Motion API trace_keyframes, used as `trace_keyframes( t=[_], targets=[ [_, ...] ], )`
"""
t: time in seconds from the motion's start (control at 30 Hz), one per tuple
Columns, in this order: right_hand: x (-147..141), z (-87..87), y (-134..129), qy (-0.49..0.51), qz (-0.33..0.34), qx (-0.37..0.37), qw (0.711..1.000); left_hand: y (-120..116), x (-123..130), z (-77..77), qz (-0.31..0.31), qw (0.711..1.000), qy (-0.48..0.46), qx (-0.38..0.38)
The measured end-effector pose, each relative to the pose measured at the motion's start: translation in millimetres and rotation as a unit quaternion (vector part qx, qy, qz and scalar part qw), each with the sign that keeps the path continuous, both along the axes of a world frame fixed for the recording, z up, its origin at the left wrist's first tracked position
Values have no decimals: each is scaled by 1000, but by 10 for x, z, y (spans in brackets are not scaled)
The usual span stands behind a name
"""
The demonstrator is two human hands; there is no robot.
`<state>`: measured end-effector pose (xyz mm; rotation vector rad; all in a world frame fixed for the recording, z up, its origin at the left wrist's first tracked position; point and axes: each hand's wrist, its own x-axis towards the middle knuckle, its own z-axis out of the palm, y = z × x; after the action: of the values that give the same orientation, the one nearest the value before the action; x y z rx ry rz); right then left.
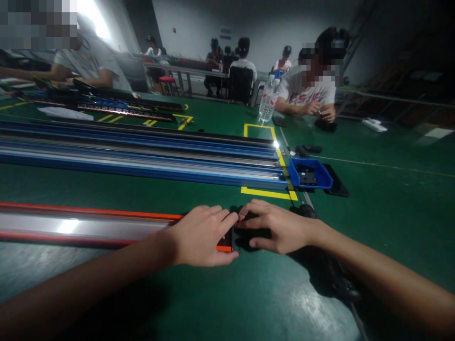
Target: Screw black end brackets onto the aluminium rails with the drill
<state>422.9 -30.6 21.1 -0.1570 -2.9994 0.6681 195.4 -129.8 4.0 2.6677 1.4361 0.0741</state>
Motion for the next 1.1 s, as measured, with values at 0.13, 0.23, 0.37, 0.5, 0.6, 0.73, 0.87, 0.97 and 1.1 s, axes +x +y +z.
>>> trace_keyframes(
  t=[0.13, 0.23, 0.37, 0.5, 0.6, 0.73, 0.87, 0.97, 1.1],
  targets=[
    [297, 398, 64, 66, -151, 39, 986, 3, -83, 75, 1, 1000, 1, -26],
    [721, 631, 8, 40, -263, 64, 962, -4, -161, 127, 8, 998, -1, -67],
    [1485, 522, -204, -63, -373, 93, 921, -12, -254, 161, 17, 994, -8, -106],
    [2250, 107, -476, -112, -425, 86, 894, 13, -322, 228, 18, 993, 1, -119],
    [2537, -135, -628, -120, -386, 20, 914, 108, -276, 333, 20, 994, -13, -106],
    [2424, -254, -664, -134, -406, -2, 904, 369, 88, 419, -60, 996, -45, -47],
    [2220, -243, -558, -168, -420, -34, 891, 670, 613, 300, -166, 986, 27, -12],
    [2179, -210, -505, -184, -420, -49, 887, 835, 848, 135, -202, 979, 19, -13],
    [2111, -134, -531, -189, -405, -6, 894, 937, 883, -57, -221, 975, -15, -32]
  ],
)
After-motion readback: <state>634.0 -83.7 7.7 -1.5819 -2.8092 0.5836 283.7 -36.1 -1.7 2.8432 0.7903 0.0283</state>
